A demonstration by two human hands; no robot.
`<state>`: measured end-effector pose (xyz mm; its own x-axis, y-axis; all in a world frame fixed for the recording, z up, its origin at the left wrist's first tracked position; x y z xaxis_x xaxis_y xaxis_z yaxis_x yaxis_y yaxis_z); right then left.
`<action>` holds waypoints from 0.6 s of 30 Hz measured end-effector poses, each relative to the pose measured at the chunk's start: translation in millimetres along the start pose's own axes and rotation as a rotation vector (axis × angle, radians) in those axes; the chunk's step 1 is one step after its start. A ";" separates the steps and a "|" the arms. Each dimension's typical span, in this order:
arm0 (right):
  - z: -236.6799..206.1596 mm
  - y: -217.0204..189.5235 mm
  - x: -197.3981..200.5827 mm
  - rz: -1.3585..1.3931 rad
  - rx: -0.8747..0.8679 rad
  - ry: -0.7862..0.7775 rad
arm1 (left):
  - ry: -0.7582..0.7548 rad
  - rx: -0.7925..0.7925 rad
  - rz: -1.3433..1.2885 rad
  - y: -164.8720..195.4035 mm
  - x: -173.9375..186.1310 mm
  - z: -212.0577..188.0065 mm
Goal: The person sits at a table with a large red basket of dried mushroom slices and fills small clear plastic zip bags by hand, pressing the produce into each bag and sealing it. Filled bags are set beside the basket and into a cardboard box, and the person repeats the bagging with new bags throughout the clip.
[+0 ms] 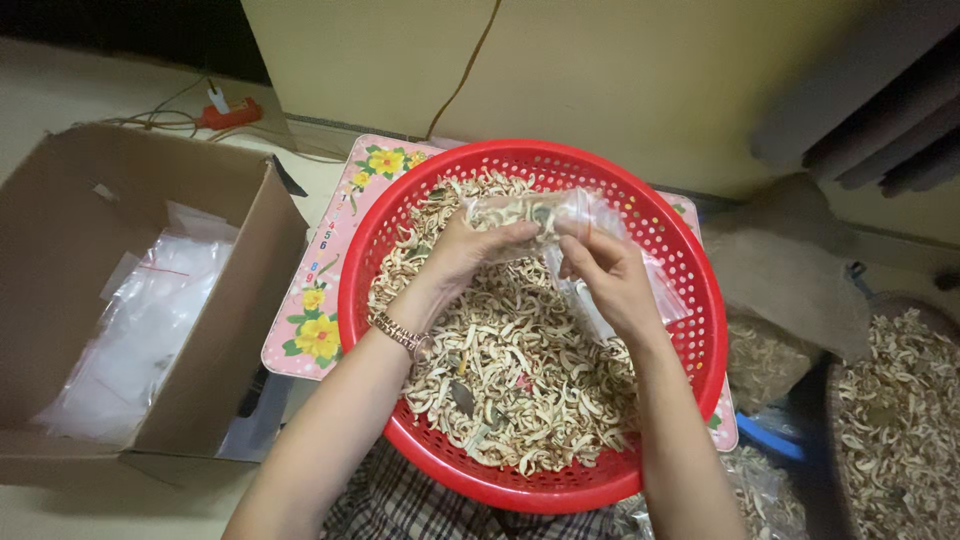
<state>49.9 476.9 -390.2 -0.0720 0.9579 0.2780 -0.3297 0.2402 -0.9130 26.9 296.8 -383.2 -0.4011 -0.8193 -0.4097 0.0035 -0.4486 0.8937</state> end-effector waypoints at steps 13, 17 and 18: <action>-0.7 -11.6 -12.9 0.021 -0.053 -0.065 | 0.076 -0.076 0.151 15.0 -4.0 -4.9; -1.1 -14.5 -14.7 0.102 -0.056 0.031 | 0.082 -0.066 0.123 18.1 -8.8 -5.6; -2.3 -15.0 -12.6 0.101 -0.060 0.074 | 0.127 -0.010 0.118 15.0 -6.3 -6.1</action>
Point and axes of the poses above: each hand's wrist, its own z-axis towards the middle knuckle, its own x-axis out of the back of the hand, y = z × x, the point moved 8 cm from there along z, towards the middle knuckle, and after that the axes turned 2 degrees about -z, right-handed, at the moved point
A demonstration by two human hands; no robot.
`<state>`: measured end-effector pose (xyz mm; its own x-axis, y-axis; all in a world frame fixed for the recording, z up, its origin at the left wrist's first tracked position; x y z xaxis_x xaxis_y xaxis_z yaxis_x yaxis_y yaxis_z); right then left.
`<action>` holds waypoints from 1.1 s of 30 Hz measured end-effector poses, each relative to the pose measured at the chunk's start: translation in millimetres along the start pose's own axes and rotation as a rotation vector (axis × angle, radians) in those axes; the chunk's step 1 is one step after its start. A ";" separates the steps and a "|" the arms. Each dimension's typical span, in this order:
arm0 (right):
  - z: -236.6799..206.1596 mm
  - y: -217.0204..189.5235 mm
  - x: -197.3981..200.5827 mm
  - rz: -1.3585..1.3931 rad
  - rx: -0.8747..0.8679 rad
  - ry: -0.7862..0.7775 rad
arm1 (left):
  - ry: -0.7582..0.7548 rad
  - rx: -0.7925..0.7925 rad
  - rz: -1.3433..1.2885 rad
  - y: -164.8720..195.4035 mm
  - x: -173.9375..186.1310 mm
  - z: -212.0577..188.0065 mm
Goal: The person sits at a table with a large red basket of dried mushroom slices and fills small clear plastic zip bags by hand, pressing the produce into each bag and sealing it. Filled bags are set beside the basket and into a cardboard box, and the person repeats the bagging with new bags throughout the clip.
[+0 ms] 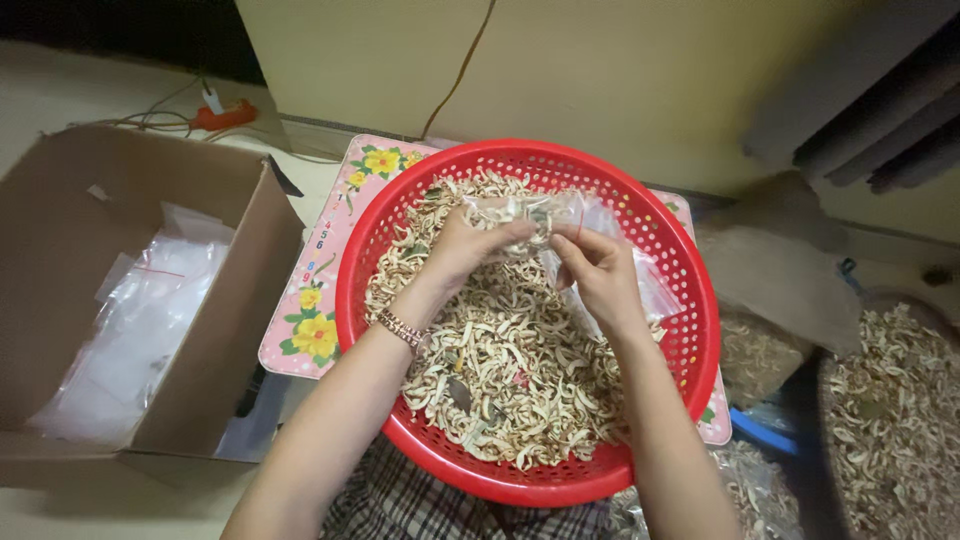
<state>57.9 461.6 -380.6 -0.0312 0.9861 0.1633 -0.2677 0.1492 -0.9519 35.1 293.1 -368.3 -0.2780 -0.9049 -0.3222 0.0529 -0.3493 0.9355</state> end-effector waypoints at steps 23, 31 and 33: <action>-229.1 -60.8 226.6 -0.198 0.121 0.674 | -0.059 0.104 0.021 -40.5 -6.3 -8.9; -427.0 76.5 285.2 -0.489 -0.422 0.763 | -0.126 0.011 0.304 -61.6 0.5 -29.4; -448.8 109.4 281.0 -0.476 -0.563 0.655 | -0.155 -0.035 0.310 -60.7 -1.9 -33.1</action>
Point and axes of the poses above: each hand's wrist, its own z-axis towards the middle knuckle, its own x-axis out of the back of the hand, y = z × x, the point moved 8 cm from there along z, towards the middle knuckle, and after that the axes turned 2 degrees about -z, right-handed, at the moved point
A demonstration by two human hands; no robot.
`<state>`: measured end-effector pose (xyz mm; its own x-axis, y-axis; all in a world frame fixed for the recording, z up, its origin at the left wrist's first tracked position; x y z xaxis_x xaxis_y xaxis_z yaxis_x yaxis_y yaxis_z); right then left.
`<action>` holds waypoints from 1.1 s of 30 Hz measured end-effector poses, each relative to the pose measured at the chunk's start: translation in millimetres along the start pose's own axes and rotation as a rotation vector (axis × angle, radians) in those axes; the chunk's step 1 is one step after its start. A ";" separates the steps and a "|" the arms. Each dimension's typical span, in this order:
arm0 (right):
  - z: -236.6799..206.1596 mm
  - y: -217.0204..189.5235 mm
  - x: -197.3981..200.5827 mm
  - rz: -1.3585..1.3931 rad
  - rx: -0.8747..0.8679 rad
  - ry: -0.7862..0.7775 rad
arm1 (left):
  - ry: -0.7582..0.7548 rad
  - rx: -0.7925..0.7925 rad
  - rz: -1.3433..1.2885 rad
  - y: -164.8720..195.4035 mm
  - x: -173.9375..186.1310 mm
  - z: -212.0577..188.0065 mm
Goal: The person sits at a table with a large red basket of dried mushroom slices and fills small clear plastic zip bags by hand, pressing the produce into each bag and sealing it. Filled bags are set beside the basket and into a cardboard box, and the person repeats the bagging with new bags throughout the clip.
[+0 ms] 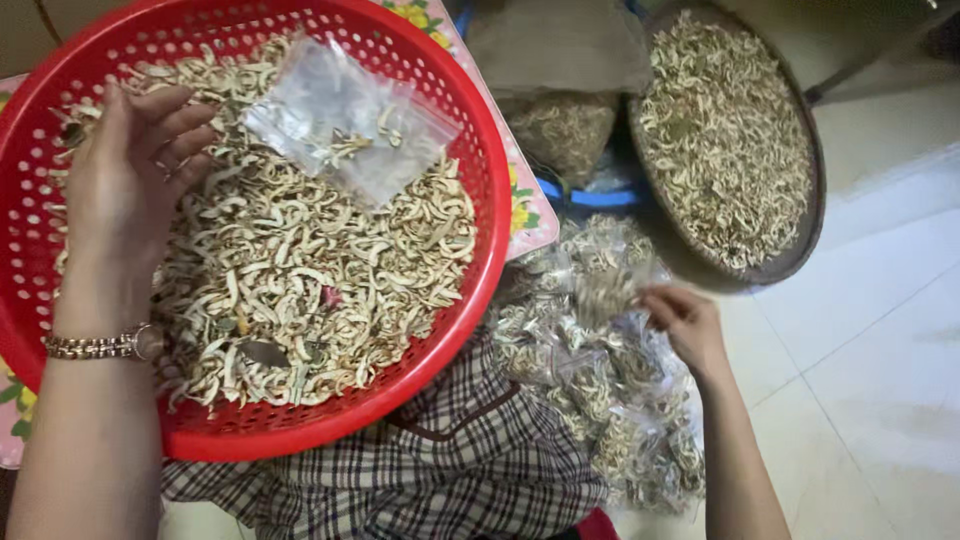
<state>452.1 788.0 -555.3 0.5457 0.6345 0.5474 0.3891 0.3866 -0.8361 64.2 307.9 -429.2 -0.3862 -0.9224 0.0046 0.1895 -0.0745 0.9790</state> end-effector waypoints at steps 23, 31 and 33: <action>20.5 -355.1 -244.2 -0.516 1.016 -0.212 | 0.185 0.106 -0.298 33.7 3.4 9.5; 48.6 -357.0 -275.5 -0.647 0.914 -0.289 | 0.193 0.116 -0.288 52.6 4.5 11.9; 58.3 -362.1 -266.8 -0.580 0.856 -0.384 | 0.173 0.115 -0.299 55.2 3.2 12.2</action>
Point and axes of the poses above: each hand's wrist, its own z-axis towards the middle knuckle, its own x-axis out of the back of the hand, y = z × x, the point moved 8 cm from there along z, towards the middle knuckle, and after that the axes turned 2 degrees about -z, right-handed, at the moved point
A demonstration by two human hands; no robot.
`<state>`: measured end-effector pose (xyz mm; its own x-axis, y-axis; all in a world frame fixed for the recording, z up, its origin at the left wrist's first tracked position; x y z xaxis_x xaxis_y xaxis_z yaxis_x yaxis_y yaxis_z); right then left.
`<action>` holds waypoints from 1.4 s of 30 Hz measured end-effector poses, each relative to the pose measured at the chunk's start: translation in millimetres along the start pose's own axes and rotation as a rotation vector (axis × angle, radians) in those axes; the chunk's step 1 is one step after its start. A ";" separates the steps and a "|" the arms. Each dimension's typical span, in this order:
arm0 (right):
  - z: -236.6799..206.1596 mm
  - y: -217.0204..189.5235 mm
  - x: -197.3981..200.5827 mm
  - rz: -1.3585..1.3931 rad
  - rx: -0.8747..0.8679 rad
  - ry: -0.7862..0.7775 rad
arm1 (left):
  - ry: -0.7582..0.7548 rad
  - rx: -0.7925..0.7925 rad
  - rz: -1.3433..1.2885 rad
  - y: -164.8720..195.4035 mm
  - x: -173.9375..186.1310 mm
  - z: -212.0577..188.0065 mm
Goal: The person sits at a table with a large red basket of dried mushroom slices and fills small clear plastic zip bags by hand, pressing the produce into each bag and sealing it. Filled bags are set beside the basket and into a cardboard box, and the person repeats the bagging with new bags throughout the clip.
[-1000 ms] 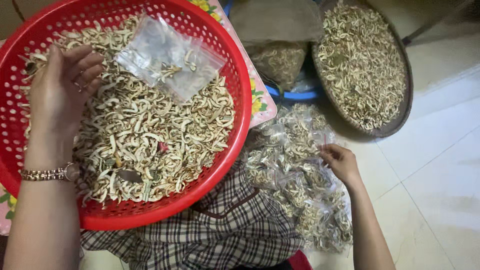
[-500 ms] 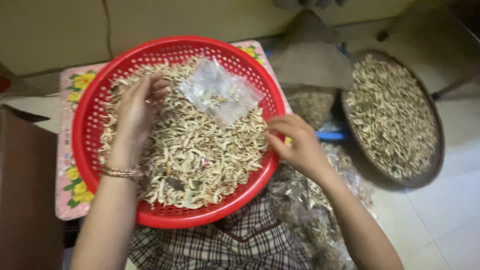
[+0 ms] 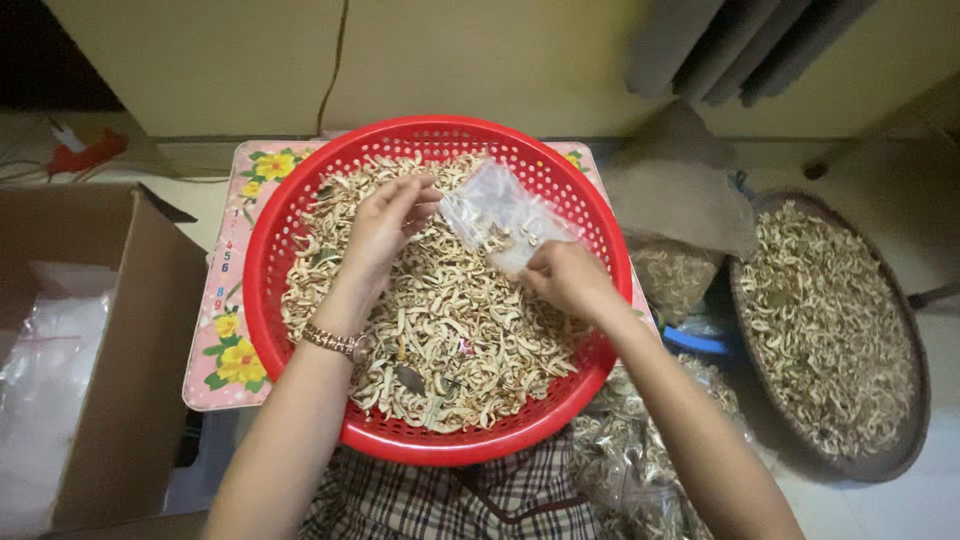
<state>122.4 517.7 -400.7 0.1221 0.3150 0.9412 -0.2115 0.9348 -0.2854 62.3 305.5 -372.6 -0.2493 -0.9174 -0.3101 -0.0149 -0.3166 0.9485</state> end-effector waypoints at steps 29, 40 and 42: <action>73.7 -59.3 -44.6 1.766 -0.326 -0.219 | -0.153 -0.629 0.199 42.0 -6.5 -2.2; 67.3 -25.6 -11.7 1.381 -0.197 0.150 | -0.006 -0.840 0.728 34.5 -11.3 -11.6; 66.9 -21.2 -11.9 1.481 -0.149 0.169 | 0.058 -0.876 0.891 32.8 -14.5 -12.4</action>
<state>60.5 483.2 -393.7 0.0012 0.9712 -0.2382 -0.1437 -0.2356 -0.9612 77.5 305.4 -337.8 0.2019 -0.8972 0.3927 0.7912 0.3858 0.4746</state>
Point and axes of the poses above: each hand's wrist, its own z-axis towards the middle knuckle, its own x-axis out of the back of the hand, y = z × x, the point moved 8 cm from there along z, towards the middle knuckle, and after that the axes turned 2 degrees about -z, right-handed, at the moved point
